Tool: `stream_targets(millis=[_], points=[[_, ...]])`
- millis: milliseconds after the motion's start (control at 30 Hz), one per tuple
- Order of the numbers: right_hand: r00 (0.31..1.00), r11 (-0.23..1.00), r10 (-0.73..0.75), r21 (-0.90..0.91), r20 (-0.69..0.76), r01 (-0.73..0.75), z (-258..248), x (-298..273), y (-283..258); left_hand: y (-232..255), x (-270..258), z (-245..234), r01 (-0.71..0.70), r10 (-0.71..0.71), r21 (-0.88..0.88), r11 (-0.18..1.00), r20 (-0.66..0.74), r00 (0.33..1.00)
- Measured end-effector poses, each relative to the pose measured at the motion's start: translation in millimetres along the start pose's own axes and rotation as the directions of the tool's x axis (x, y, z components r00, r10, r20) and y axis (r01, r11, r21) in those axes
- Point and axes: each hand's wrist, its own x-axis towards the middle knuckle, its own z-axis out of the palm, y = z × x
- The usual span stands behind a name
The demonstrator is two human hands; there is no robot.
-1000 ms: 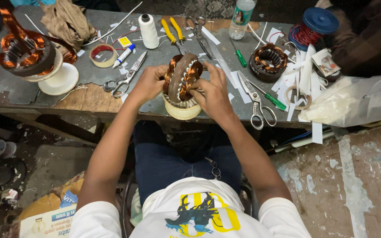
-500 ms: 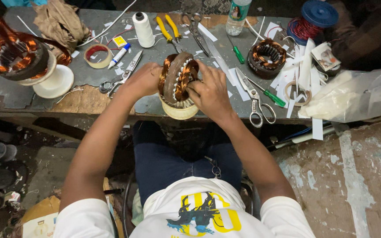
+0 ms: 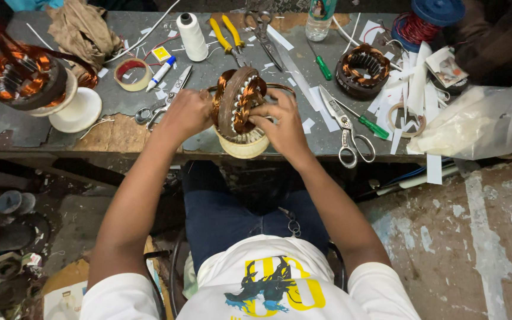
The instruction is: The person winds copper wire around a cylindrical stator core, using both hands to guide and secure the wire. They periodically cut small strips of white insulating material with scissors and place them between wire layers. The work continues with repeated winding and insertion of insulation strips.
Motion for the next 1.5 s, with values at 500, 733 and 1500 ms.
stream_targets(millis=[500,733,1500], points=[[0.987,0.926,-0.145,-0.341,0.069,0.160,-6,10,-31,10,7,-1,0.221,-0.229,-0.452,0.864,0.038,0.973],[0.969,0.957,-0.180,-0.196,0.171,0.213,-19,17,-22,3,2,0,0.095,-0.097,-0.230,0.969,0.005,0.995],[0.957,0.912,0.289,-0.301,-0.014,-0.279,-82,-60,49,75,-73,11,0.162,-0.817,-0.982,0.096,0.015,0.576]])
